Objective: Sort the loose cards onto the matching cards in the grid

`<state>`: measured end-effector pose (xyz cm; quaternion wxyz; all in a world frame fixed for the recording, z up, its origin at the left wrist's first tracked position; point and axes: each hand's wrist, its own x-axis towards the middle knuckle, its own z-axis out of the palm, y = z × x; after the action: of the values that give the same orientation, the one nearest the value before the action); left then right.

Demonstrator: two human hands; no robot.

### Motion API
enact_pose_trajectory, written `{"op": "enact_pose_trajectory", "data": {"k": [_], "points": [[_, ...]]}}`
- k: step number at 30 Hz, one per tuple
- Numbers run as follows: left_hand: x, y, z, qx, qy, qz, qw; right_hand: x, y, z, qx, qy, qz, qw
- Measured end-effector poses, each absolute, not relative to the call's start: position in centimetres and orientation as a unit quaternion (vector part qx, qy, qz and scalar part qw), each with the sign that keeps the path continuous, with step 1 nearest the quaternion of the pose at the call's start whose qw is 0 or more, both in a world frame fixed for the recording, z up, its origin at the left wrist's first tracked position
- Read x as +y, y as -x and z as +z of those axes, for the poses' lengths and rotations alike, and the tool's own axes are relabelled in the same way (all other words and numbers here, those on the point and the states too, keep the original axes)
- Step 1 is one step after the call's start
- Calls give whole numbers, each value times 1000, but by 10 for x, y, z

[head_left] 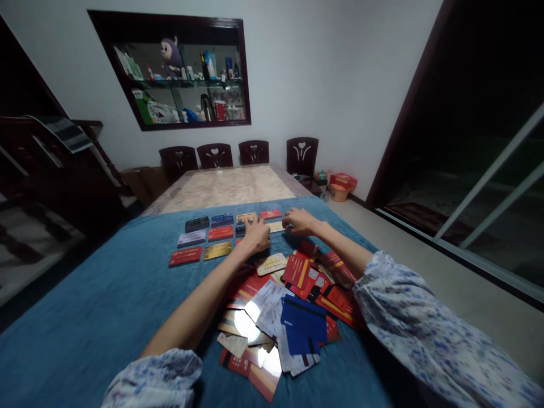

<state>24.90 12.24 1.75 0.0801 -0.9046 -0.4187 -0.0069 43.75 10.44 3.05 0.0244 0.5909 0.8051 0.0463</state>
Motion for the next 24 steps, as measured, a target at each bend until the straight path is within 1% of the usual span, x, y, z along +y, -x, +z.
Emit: {"op": "enact_pose_trajectory", "data": {"k": [9, 15, 24], "points": [[72, -236, 26, -395, 916, -32, 70, 51, -439, 25, 830, -556, 35, -20], [37, -235, 22, -374, 925, -43, 55, 13, -442, 15, 845, -530, 10, -64], [-12, -246, 18, -346, 937, -37, 37, -19, -439, 0, 855, -515, -21, -60]]}}
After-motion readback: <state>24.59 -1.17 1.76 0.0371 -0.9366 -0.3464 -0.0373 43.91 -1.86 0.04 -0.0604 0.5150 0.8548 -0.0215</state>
